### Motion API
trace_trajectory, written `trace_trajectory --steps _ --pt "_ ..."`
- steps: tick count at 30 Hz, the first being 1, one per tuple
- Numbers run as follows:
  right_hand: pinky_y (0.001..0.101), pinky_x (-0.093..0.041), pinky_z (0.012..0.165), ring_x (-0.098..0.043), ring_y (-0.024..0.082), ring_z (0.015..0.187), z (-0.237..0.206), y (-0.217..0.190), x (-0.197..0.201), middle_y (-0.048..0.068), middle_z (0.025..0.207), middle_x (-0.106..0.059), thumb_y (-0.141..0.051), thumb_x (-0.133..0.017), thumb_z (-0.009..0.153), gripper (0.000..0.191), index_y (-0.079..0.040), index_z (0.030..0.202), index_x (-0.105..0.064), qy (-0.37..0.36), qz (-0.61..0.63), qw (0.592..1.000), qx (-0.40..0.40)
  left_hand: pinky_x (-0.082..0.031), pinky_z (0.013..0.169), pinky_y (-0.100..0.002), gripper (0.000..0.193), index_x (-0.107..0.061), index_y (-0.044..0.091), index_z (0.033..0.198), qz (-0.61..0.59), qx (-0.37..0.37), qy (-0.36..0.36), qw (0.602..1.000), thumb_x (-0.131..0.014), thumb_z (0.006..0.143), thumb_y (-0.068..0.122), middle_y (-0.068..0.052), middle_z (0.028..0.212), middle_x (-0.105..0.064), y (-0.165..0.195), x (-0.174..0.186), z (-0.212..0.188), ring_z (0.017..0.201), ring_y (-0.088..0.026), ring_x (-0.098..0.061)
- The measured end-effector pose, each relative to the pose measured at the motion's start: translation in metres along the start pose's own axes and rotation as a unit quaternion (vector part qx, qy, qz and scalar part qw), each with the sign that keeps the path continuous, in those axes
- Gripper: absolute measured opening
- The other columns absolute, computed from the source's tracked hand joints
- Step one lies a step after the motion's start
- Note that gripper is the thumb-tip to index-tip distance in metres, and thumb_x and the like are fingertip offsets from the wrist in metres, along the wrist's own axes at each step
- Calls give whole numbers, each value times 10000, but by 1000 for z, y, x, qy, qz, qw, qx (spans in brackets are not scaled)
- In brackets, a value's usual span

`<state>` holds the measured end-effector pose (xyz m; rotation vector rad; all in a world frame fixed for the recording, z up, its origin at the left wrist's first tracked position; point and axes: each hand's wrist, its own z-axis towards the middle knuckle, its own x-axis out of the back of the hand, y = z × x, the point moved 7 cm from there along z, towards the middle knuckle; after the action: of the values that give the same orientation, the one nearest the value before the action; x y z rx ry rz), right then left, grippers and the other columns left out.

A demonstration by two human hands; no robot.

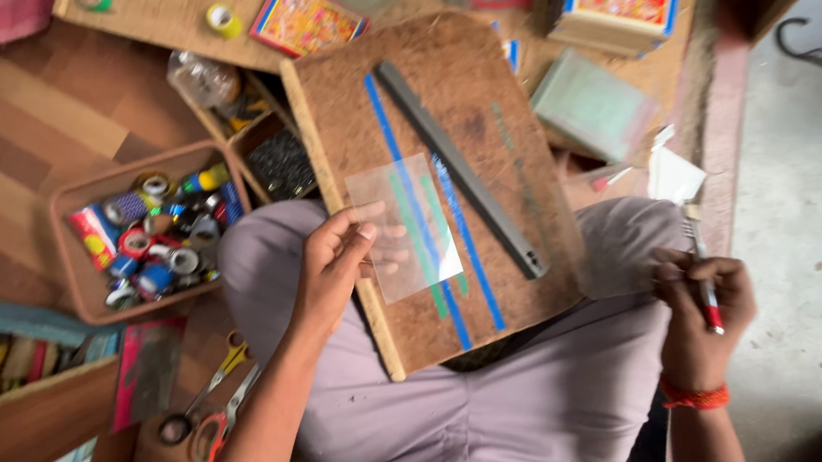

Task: The person sits cross-legged on the floor with a wooden board on their lap and cuts clear plastic sheets into strips. They align a metal ruler along the sheet, score it with a utility knife, snap the cut pieces off, and set finished strips aside while reaching for new sheets.

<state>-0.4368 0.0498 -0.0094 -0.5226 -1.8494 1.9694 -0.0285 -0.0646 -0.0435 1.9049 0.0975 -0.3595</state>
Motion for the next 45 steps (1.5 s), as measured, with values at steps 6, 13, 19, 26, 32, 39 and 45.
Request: trace_trajectory --steps 6,13,19,26,32,39,45 --pt "276 -563 906 -709 207 1118 -15 -13 7 181 1109 -697 68 -746 1051 259 20 1029 -492 -18 -214 969 120 -609 667 -261 272 -560 1 1189 65 -28 63 996 -694 955 41 -50 951 -671 -15 24 -12 778 -86 -659" --pt "334 -559 998 -740 251 1130 -28 -49 -51 163 1145 -712 31 -762 1072 202 15 1030 -566 -74 -368 896 236 -577 643 -312 404 -556 35 1174 276 -77 120 950 -794 847 35 -47 812 -595 5 16 -24 684 -151 -640" --pt "406 -517 870 -661 337 998 -37 -39 -136 129 1196 -718 -48 -785 892 207 -25 986 -601 -200 -397 862 242 -518 1048 -370 337 -677 98 1216 573 -333 5 749 -694 899 -18 -72 1256 -653 20 -41 -45 1174 -250 -644" --pt "449 -489 833 -608 364 947 -33 -31 -167 129 1157 -697 -68 -779 875 260 -6 1019 -572 -240 -428 840 233 -274 1249 -506 554 -625 100 1381 650 -302 -147 682 -659 926 413 -51 1550 -478 -25 -66 -52 1453 -278 -396" --pt "447 -489 861 -608 358 981 -32 -24 -167 118 1185 -702 -32 -746 891 194 -45 979 -574 -255 -421 838 234 -312 1231 -492 551 -622 121 1383 631 -322 -140 692 -685 899 377 -40 1559 -486 -29 -56 -53 1455 -261 -415" --pt "443 -483 817 -600 371 937 -59 -25 -175 119 1001 -650 8 -686 794 175 -86 937 -652 -273 -382 855 220 -471 1110 -443 440 -619 77 1341 565 -318 -30 761 -719 931 202 -122 1393 -587 -1 -32 -45 1235 -274 -597" --pt "406 -488 784 -600 323 890 -90 -16 -205 136 1067 -696 -32 -780 818 232 -51 867 -554 -280 -295 898 168 -542 706 -379 376 -596 65 1387 460 -218 53 859 -656 1038 191 -89 994 -690 29 -9 -45 808 -233 -689"
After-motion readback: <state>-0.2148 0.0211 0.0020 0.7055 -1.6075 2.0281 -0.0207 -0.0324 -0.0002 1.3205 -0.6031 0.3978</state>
